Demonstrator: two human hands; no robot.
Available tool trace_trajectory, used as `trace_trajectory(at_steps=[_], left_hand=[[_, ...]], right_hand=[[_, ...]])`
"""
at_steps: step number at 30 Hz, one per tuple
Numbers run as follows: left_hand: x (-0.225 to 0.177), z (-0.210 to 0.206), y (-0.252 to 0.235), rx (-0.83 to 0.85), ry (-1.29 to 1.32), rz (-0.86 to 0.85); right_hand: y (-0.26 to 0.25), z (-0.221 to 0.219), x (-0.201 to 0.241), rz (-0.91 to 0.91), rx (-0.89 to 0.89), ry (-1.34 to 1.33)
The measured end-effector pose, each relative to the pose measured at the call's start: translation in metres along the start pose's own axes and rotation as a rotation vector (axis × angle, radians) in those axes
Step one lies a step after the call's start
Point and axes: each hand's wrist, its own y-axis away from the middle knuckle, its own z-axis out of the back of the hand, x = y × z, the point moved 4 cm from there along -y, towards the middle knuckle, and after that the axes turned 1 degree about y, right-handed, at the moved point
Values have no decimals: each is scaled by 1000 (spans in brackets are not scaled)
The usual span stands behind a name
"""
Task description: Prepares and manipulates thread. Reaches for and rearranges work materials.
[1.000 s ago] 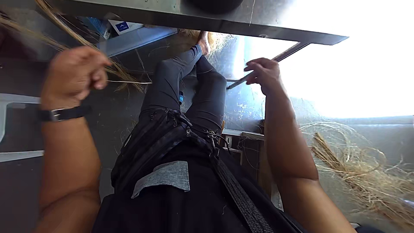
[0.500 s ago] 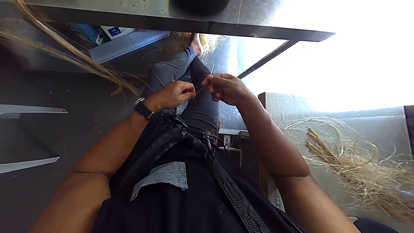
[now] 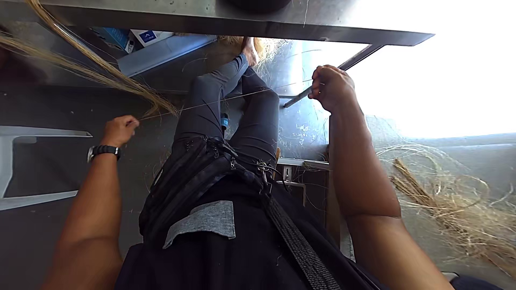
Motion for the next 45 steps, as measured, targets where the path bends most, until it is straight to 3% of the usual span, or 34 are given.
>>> trace_trajectory(at_steps=[4,6,8,11,14,19,22,25,27,30,35,38,42,45], left_hand=[[54,-5,27,-84,9,283],[47,-9,31,-69,45,340],[15,-7,26,-40,140,304],[-57,-4,-1,0,268,73],[-161,-4,-16,116,328,-280],[-331,-23,30,463,438,-787],[-363,-39,43,526,378,-918],[-328,-49,12,403,246,-818],[-270,-45,-16,335,248,-582],[-154,-33,-38,234,305,-158],[46,-36,15,-36,484,433],[133,-61,75,-14,392,722],[177,-94,141,101,352,975],[156,-94,136,128,302,922]], right_hand=[[0,-6,-2,-35,20,4],[4,-12,-2,-17,143,43],[10,-21,0,67,363,83],[27,-35,7,223,720,61],[52,-49,20,299,984,-16],[72,-64,23,342,1203,-37],[71,-60,23,377,1222,-96],[59,-38,33,462,1087,-269],[51,-22,39,501,981,-415],[38,-8,38,477,902,-554],[25,-11,27,393,790,-415],[16,-10,20,330,642,-307],[1,-1,9,218,420,-214],[-1,-1,4,125,338,-182]])
